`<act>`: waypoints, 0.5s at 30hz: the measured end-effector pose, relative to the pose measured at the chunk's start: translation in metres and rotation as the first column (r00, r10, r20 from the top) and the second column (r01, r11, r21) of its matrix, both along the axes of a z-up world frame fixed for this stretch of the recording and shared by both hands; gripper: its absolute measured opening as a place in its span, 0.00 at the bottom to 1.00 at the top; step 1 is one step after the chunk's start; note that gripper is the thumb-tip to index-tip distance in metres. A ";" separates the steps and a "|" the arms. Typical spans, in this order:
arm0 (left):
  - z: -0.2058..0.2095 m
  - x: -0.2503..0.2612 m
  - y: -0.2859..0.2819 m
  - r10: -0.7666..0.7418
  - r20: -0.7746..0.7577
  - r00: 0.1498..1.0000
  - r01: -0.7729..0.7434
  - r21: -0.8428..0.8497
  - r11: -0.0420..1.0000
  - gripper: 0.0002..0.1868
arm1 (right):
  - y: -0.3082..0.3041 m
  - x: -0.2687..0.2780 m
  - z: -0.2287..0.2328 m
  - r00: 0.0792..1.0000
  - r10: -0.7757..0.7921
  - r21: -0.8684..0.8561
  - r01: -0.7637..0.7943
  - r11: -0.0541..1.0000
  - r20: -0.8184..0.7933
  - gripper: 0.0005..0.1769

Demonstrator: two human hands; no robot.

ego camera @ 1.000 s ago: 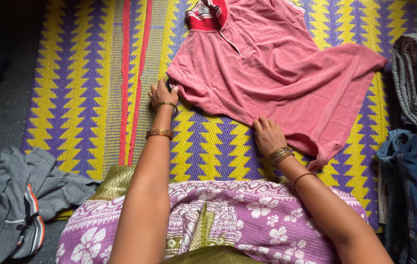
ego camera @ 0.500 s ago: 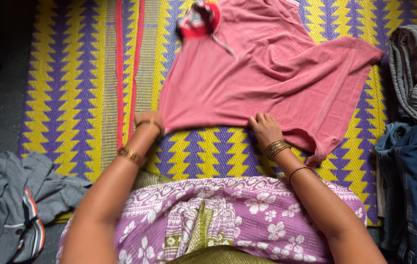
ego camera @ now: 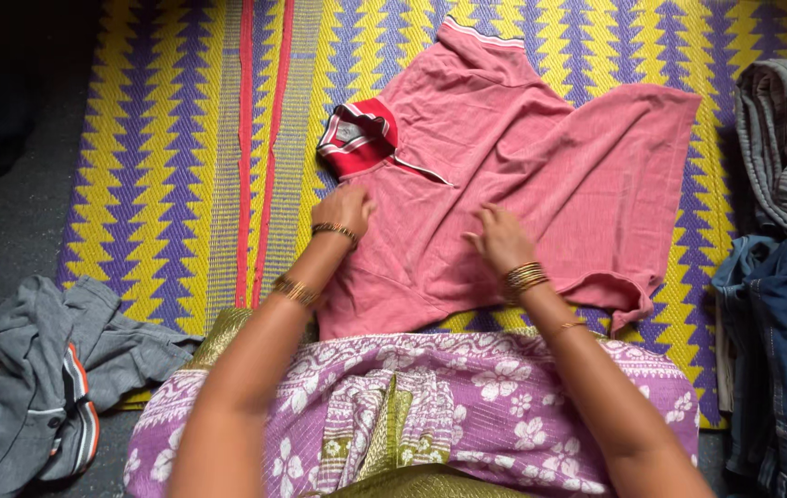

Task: The person folds a pink polo shirt on a patterned mat, smoothing it out, folding the sides and bottom up, and then folding it in half. They place the folded shirt aside and begin folding a grey shirt.

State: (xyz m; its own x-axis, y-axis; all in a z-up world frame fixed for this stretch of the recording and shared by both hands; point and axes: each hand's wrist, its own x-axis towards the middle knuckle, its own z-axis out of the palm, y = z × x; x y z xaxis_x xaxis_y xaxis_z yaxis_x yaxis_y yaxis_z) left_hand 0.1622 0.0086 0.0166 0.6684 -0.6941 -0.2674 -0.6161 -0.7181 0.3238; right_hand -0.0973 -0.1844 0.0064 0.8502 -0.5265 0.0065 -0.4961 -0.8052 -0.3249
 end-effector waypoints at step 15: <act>-0.062 0.011 0.035 0.240 0.403 0.883 -0.161 -0.220 0.962 0.37 | 0.007 0.001 -0.060 0.992 -0.104 -0.166 0.116 0.979 0.075 0.40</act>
